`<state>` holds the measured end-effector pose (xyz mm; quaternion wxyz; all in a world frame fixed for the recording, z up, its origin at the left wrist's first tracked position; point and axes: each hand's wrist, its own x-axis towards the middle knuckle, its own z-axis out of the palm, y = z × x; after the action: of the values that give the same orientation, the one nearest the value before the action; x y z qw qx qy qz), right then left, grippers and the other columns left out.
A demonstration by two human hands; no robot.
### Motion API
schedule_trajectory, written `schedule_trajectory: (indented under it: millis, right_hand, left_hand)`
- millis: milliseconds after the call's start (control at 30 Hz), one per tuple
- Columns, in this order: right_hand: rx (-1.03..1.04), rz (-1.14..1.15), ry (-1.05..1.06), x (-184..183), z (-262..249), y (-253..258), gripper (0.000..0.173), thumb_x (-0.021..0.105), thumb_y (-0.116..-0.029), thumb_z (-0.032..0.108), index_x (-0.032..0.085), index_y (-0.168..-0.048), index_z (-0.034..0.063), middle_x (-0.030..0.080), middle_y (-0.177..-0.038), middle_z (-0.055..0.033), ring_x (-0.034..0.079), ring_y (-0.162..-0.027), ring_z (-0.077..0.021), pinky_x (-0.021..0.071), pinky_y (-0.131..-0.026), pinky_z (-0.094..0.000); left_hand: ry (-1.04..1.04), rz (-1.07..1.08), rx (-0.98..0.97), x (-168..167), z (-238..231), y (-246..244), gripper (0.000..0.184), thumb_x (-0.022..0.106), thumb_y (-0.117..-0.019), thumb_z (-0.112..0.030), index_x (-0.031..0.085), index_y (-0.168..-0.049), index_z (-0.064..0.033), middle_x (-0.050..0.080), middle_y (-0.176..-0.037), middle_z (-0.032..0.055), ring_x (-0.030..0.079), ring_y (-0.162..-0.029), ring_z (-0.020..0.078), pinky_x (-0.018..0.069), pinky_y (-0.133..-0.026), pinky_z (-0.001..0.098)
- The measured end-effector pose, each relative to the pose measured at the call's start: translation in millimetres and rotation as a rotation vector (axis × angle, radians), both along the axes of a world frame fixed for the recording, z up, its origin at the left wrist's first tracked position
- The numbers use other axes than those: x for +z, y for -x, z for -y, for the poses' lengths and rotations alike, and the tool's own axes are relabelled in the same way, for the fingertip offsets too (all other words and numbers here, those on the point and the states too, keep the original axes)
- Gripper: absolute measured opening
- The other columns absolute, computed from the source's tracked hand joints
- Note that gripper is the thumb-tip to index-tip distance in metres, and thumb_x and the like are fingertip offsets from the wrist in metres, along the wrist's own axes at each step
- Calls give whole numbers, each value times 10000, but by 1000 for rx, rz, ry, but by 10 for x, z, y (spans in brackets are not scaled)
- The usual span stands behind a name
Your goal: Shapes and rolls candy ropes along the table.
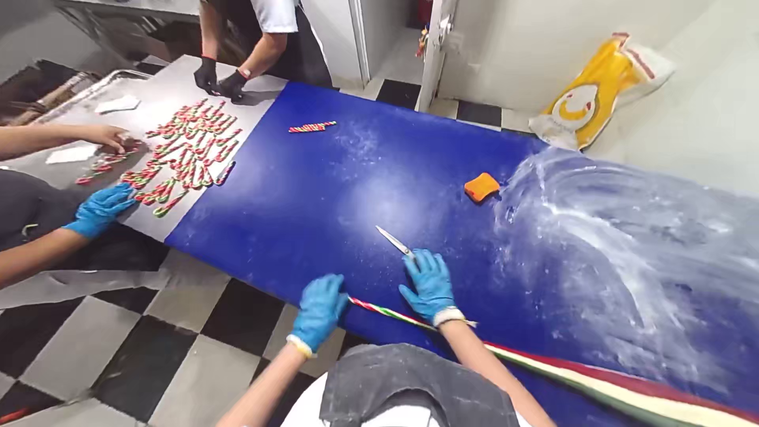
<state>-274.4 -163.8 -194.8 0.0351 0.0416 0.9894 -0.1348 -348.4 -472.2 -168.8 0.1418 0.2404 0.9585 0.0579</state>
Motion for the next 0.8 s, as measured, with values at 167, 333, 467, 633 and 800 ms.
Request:
schedule_trajectory:
  millis: [167, 333, 467, 633, 800]
  right_hand:
    - [66, 61, -91, -167, -416, 170, 499, 428, -1027, 405, 531, -1505, 306, 446, -1614, -50, 381, -1506, -292, 278, -1214, -592]
    - [126, -209, -63, -31, -1014, -1187, 678, 507, -938, 689, 618, -1434, 240, 584, -1501, -43, 497, -1435, -249, 357, -1201, -556]
    - [-185, 246, -138, 50, -1229, -2348, 940, 603, -800, 806, 540, -1514, 198, 499, -1579, -86, 449, -1469, -304, 336, -1196, -572]
    - [-403, 524, -132, 260, -1234, -2320, 582, 704, -863, 612, 730, -1248, 178, 712, -1244, -118, 665, -1162, -330, 522, -989, -551]
    - [-350, 508, 172, 345, -1311, -2325, 401, 726, -916, 380, 724, -1223, 121, 745, -1162, -105, 703, -1088, -271, 528, -994, -545]
  left_hand:
    - [-8, -139, -17, -536, -749, -584, 1012, 288, -944, -791, 387, -1565, 2, 339, -1631, 262, 267, -1535, 459, 125, -1252, 653]
    - [40, -19, 65, -513, -1495, 369, 842, 241, -1004, -682, 248, -1644, -135, 150, -1692, 270, 99, -1565, 494, 39, -1240, 695]
    - [-107, -47, 113, -561, -1892, 962, 842, 245, -1009, -673, 234, -1644, -120, 174, -1693, 253, 103, -1575, 463, 29, -1238, 700]
    - [-428, 39, -320, -186, -2544, 228, 659, 495, -1015, -555, 495, -1502, -112, 552, -1477, 196, 487, -1402, 385, 343, -1183, 594]
    - [-206, 423, -987, -32, -2993, -1495, 566, 682, -963, -220, 502, -1484, -92, 646, -1280, 252, 616, -1172, 468, 495, -941, 667]
